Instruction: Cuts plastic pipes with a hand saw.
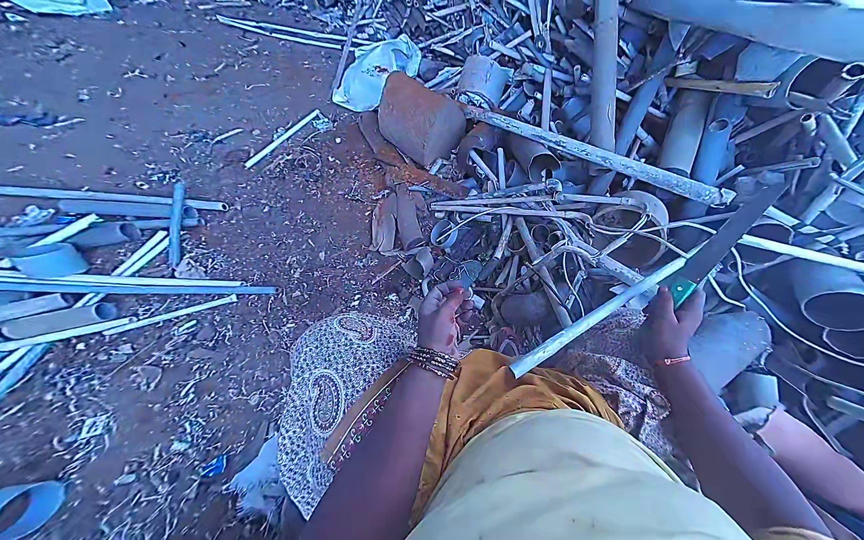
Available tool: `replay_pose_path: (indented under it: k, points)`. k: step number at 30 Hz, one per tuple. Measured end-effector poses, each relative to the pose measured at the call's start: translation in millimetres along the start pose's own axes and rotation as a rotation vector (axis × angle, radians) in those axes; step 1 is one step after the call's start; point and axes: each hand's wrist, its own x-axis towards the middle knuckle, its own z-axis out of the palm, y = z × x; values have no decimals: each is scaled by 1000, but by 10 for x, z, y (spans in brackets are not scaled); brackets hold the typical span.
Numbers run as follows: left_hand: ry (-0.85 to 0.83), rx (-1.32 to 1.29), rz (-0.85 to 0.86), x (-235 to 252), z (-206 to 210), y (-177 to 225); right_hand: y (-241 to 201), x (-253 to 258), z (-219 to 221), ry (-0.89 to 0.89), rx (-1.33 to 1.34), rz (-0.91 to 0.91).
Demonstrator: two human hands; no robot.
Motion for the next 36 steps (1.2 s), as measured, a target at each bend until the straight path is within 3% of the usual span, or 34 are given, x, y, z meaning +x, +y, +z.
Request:
replay_pose_path:
  k: [5,8,10,13,16,19,22,28,32,36]
  points:
    - [58,-94,31,35,-86,125,52,177,-506,154,-92,-40]
    - [54,-103,30,39,-50,142,271,19,-785,183,-152,131]
    - [51,-91,39,74,-40,117,415,-283,-823,184,-134,364]
    - [89,-38,38,157,-36,71,555,-878,-765,60,-130,725]
    - [139,28,47,286,-155,-14,652,-1304,-676,-211,-315,853]
    - [194,75,60,456,-363,-73,747,-1257,-460,-511,-531,808]
    - [270,85,36,498,-392,-84,859,-869,-104,-651,-554,757]
    - [259,71,24,384,-201,-169,1548,-63,734,-824,-809,756]
    - [240,67,52,199,-219,-197,2199,-101,1016,-939,-844,790]
    - [261,61,26,111,-317,-229,2041,-280,1042,-834,-782,822]
